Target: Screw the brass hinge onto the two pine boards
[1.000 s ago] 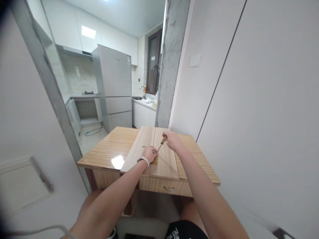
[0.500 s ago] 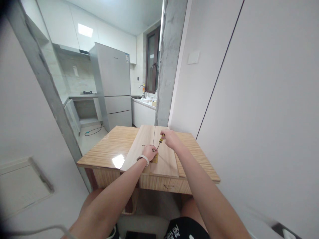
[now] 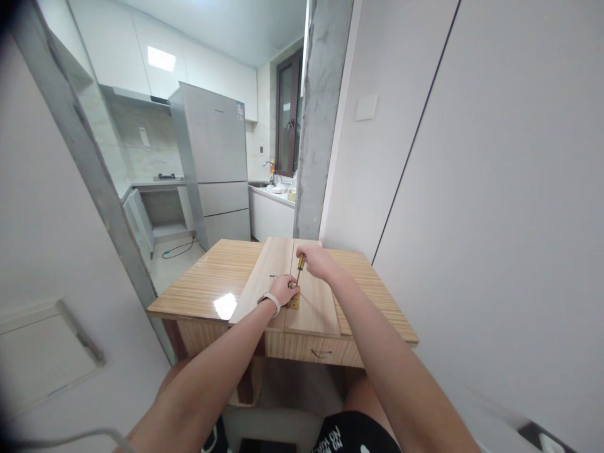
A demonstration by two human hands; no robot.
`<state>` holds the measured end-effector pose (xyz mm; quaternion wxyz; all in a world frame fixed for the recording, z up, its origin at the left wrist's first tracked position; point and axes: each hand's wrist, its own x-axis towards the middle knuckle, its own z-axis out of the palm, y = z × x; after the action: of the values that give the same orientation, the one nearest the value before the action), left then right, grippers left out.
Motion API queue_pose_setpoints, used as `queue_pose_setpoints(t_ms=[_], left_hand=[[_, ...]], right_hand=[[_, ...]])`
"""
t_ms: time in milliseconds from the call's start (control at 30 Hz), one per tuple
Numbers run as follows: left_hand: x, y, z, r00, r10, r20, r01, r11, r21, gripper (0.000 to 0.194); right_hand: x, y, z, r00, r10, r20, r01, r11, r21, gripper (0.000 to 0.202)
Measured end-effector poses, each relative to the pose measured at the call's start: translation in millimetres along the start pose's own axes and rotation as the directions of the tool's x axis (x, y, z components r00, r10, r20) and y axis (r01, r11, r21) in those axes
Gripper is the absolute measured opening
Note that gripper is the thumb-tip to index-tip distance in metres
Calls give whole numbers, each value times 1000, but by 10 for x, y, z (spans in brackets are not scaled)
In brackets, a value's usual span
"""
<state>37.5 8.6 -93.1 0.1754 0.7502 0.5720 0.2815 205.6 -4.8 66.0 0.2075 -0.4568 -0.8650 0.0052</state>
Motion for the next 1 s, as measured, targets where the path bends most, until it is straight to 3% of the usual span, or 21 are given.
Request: queue_pose_setpoints(t_ms=[100, 200, 367, 433, 533, 667, 867, 1000], left_hand=[[-89, -89, -68, 999, 43, -33, -42, 999, 14, 55], [-214, -192, -163, 994, 92, -55, -90, 995, 45, 63], [-411, -333, -310, 990, 143, 4, -143, 983, 113, 74], [-484, -367, -325, 982, 185, 32, -188, 974, 126, 80], [-584, -386, -300, 971, 237, 41, -240, 958, 157, 91], [-660, -378, -255, 971, 237, 26, -237, 953, 189, 101], [-672, -374, -260, 978, 207, 39, -211, 958, 195, 98], [-679, -367, -271, 981, 190, 41, -194, 966, 169, 98]], right_hand=[[10, 81, 116, 995, 61, -72, -50, 987, 153, 30], [10, 189, 313, 978, 152, -145, -89, 926, 368, 26], [26, 254, 639, 942, 269, -201, -31, 666, 746, 28], [35, 231, 707, 934, 297, -200, -5, 569, 822, 33], [45, 160, 751, 926, 316, -207, 18, 510, 860, 41], [61, 41, 796, 916, 326, -233, 33, 518, 855, 48], [121, -52, 862, 867, 398, -300, 8, 591, 807, 45], [139, -83, 857, 877, 376, -300, -27, 661, 750, 42]])
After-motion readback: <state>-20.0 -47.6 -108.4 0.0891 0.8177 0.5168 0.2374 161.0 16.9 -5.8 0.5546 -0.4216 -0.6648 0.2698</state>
